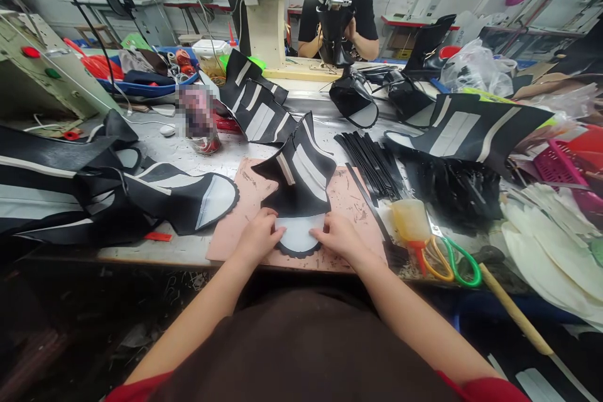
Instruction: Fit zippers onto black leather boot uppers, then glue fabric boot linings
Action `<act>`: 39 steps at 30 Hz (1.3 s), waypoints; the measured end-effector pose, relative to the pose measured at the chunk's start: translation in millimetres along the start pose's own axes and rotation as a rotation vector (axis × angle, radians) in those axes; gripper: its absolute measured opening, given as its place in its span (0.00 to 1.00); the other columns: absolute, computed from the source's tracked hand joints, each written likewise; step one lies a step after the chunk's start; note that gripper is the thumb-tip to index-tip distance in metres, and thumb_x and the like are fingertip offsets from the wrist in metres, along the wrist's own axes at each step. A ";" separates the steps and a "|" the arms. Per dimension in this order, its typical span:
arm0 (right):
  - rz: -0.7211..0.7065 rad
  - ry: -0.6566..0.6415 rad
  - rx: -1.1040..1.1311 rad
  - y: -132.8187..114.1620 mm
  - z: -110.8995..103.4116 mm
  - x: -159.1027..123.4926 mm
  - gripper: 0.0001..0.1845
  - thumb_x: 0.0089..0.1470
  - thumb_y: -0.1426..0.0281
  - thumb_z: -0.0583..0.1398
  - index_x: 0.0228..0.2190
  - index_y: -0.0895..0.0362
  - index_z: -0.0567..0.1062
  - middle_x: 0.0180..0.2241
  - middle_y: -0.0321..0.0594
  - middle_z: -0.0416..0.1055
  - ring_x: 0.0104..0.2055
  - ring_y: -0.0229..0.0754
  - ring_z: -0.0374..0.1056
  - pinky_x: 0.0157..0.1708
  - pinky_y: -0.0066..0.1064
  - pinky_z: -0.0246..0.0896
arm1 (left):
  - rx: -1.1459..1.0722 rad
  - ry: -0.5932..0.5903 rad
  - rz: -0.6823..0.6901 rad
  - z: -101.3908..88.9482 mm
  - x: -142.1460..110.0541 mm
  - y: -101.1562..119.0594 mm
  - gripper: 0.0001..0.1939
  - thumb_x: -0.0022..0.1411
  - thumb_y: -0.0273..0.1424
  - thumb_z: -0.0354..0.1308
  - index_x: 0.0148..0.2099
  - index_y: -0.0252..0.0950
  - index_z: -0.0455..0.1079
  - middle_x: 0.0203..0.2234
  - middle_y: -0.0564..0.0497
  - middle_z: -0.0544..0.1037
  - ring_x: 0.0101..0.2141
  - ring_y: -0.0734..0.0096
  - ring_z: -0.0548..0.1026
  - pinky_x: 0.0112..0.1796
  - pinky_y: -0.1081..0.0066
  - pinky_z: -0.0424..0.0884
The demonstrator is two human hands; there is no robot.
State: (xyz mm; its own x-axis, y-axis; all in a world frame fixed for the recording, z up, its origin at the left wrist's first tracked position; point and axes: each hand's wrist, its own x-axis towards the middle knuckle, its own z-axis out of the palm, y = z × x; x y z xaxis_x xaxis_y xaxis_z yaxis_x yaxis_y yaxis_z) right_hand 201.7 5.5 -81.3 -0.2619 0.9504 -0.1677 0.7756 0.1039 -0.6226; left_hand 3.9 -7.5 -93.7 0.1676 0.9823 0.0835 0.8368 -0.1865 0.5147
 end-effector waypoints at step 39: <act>-0.073 0.467 -0.222 54.4 -70.4 -40.5 0.29 0.52 0.58 0.53 0.52 0.60 0.64 0.50 0.54 0.65 0.53 0.55 0.60 0.51 0.47 0.55 | 0.819 -0.226 -0.054 -81.9 12.7 27.5 0.19 0.62 0.36 0.41 0.30 0.33 0.70 0.26 0.42 0.76 0.30 0.56 0.74 0.32 0.62 0.66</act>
State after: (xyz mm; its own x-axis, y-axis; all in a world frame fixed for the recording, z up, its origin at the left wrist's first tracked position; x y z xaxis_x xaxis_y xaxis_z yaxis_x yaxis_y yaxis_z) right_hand 295.0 -6.7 -54.6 -0.0753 0.9626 0.2601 0.8814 0.1862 -0.4340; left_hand -13.6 1.3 -8.7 0.1440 0.9795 -0.1406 0.9451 -0.1783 -0.2740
